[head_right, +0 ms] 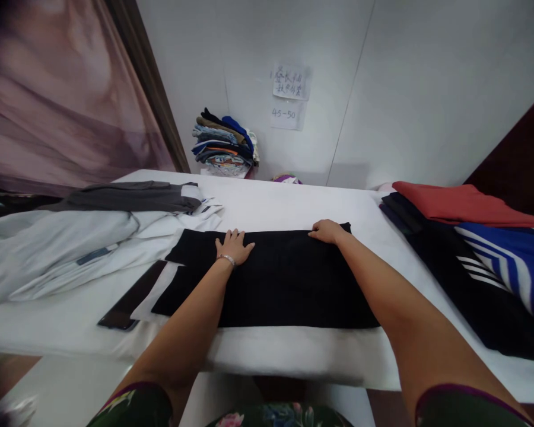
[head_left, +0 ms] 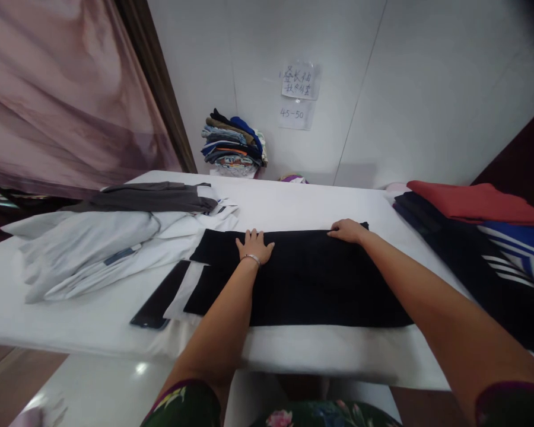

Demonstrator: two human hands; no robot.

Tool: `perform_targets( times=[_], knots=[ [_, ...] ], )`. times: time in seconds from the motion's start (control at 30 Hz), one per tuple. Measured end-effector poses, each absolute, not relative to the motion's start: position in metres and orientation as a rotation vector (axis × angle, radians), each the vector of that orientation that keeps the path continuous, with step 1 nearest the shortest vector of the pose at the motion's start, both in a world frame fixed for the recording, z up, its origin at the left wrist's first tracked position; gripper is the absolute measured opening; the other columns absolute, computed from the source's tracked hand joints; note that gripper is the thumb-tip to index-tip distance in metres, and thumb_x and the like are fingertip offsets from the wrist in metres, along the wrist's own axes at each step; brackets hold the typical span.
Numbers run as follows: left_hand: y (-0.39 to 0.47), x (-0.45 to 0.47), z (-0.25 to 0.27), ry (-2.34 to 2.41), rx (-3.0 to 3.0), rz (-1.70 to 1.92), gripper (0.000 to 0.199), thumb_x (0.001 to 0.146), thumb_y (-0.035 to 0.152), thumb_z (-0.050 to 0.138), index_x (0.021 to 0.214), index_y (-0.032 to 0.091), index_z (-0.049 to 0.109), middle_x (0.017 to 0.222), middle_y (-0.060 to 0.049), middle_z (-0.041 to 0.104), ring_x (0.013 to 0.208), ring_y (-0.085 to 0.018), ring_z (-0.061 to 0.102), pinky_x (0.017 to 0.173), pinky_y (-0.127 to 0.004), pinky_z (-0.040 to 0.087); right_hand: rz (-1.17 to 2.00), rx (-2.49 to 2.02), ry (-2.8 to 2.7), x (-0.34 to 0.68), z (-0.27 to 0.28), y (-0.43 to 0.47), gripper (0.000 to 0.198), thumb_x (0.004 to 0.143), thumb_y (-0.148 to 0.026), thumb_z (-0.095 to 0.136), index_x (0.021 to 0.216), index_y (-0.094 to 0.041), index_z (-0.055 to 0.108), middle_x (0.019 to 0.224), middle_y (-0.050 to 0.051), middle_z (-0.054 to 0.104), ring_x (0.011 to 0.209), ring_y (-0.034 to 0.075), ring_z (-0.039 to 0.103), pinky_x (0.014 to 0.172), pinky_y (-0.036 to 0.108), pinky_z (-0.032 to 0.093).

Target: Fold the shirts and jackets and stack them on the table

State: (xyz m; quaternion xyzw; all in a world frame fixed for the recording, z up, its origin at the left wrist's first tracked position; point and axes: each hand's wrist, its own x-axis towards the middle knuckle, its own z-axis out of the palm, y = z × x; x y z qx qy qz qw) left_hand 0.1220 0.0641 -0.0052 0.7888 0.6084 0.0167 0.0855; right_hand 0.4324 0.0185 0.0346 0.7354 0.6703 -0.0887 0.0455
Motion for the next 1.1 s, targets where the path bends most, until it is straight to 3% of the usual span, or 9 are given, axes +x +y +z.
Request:
perform_targets(
  times=[0.2, 0.47, 0.63, 0.77, 0.97, 1.1],
  knots=[
    [0.063, 0.122, -0.004, 1.819, 2.341, 0.037, 0.069, 0.086, 0.056, 0.027, 0.145, 0.02, 0.032, 0.156, -0.006, 0.02, 0.144, -0.029, 0.008, 0.111, -0.061, 0.013, -0.232, 2.211, 1.957, 0.436, 0.031, 0.016, 0.064, 0.084, -0.065, 0.039, 0.116, -0.016, 0.065, 0.119, 0.015, 0.064, 0.112, 0.033, 0.057, 0.092, 0.041, 0.043],
    [0.063, 0.122, -0.002, 1.833, 2.332, 0.009, 0.072, 0.086, 0.058, 0.026, 0.146, 0.019, 0.03, 0.156, -0.006, 0.019, 0.144, -0.029, 0.007, 0.111, -0.06, 0.013, -0.155, 2.214, 1.829, 0.454, 0.023, 0.013, 0.077, 0.084, -0.074, 0.021, 0.118, -0.02, 0.063, 0.118, 0.015, 0.065, 0.112, 0.033, 0.057, 0.094, 0.047, 0.038],
    [0.063, 0.122, -0.003, 1.824, 2.324, 0.003, 0.072, 0.086, 0.059, 0.026, 0.146, 0.02, 0.03, 0.157, -0.007, 0.018, 0.144, -0.03, 0.006, 0.112, -0.06, 0.012, -0.148, 2.185, 1.806, 0.451, 0.017, 0.018, 0.075, 0.082, -0.075, 0.028, 0.123, -0.022, 0.06, 0.121, 0.014, 0.063, 0.114, 0.034, 0.055, 0.096, 0.05, 0.035],
    [0.065, 0.12, -0.004, 1.806, 2.323, 0.018, 0.071, 0.086, 0.059, 0.027, 0.146, 0.02, 0.03, 0.156, -0.008, 0.018, 0.144, -0.03, 0.007, 0.111, -0.061, 0.012, -0.059, 2.264, 1.846, 0.45, 0.017, 0.016, 0.082, 0.08, -0.075, 0.035, 0.139, -0.02, 0.043, 0.122, 0.018, 0.061, 0.117, 0.037, 0.052, 0.101, 0.056, 0.027],
    [0.065, 0.121, -0.005, 1.808, 2.315, 0.046, 0.07, 0.086, 0.059, 0.03, 0.145, 0.022, 0.032, 0.156, -0.008, 0.019, 0.144, -0.031, 0.008, 0.111, -0.06, 0.013, 0.111, 2.548, 2.159, 0.436, 0.025, -0.006, 0.067, 0.09, -0.063, 0.028, 0.141, -0.021, 0.039, 0.144, 0.012, 0.044, 0.135, 0.03, 0.033, 0.11, 0.055, 0.016],
    [0.065, 0.122, -0.004, 1.934, 2.329, 0.179, 0.074, 0.085, 0.061, 0.031, 0.145, 0.018, 0.032, 0.157, -0.01, 0.013, 0.144, -0.03, 0.003, 0.112, -0.057, 0.013, 0.164, 2.455, 2.296, 0.415, 0.012, -0.023, 0.063, 0.091, -0.06, 0.029, 0.141, -0.023, 0.038, 0.15, 0.009, 0.034, 0.141, 0.028, 0.022, 0.112, 0.054, 0.013]
  ],
)
